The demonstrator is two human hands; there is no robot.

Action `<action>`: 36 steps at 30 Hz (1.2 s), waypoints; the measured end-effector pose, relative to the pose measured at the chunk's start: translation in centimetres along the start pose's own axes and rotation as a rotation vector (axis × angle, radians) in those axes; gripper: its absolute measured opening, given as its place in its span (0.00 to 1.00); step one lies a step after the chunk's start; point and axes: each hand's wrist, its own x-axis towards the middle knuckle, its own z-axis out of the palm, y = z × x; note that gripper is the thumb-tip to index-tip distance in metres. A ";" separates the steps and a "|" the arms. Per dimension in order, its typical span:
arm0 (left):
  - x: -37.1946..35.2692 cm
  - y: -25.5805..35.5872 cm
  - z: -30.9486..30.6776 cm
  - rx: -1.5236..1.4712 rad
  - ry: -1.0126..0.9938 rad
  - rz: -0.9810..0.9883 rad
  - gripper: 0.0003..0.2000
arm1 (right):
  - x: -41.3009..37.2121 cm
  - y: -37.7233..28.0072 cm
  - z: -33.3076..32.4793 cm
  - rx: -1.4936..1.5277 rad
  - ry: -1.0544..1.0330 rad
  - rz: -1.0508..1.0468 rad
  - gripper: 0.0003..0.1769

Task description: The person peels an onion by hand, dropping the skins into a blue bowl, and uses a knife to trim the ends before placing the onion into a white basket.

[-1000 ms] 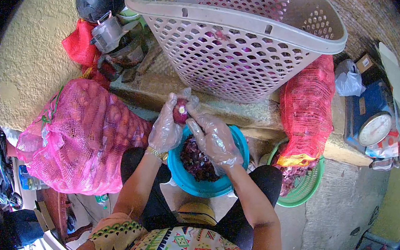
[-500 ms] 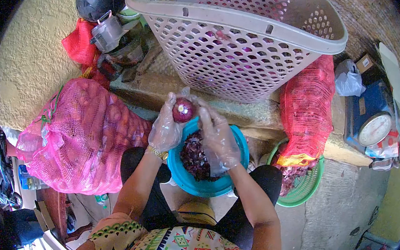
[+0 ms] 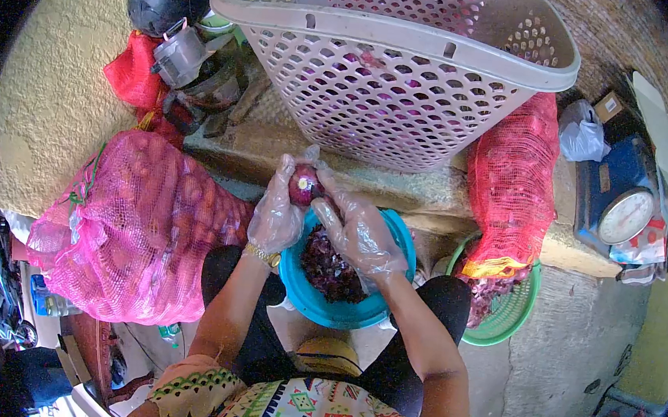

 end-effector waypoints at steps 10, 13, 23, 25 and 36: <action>0.1 -0.1 -0.3 0.027 -0.014 0.013 0.28 | 0.2 0.0 0.1 -0.054 0.009 -0.013 0.31; -0.1 0.1 0.1 0.029 -0.013 0.019 0.29 | 0.2 0.1 0.1 0.007 -0.025 0.026 0.31; 0.1 0.0 -0.3 0.031 -0.009 -0.012 0.29 | 0.3 0.8 0.4 -0.038 0.006 -0.025 0.30; 0.1 -0.1 -0.3 0.040 -0.005 0.002 0.29 | 0.3 0.5 0.3 -0.022 -0.025 0.018 0.30; 0.5 -0.6 -0.8 0.064 -0.029 0.046 0.28 | 0.4 0.7 0.4 -0.016 -0.021 0.012 0.30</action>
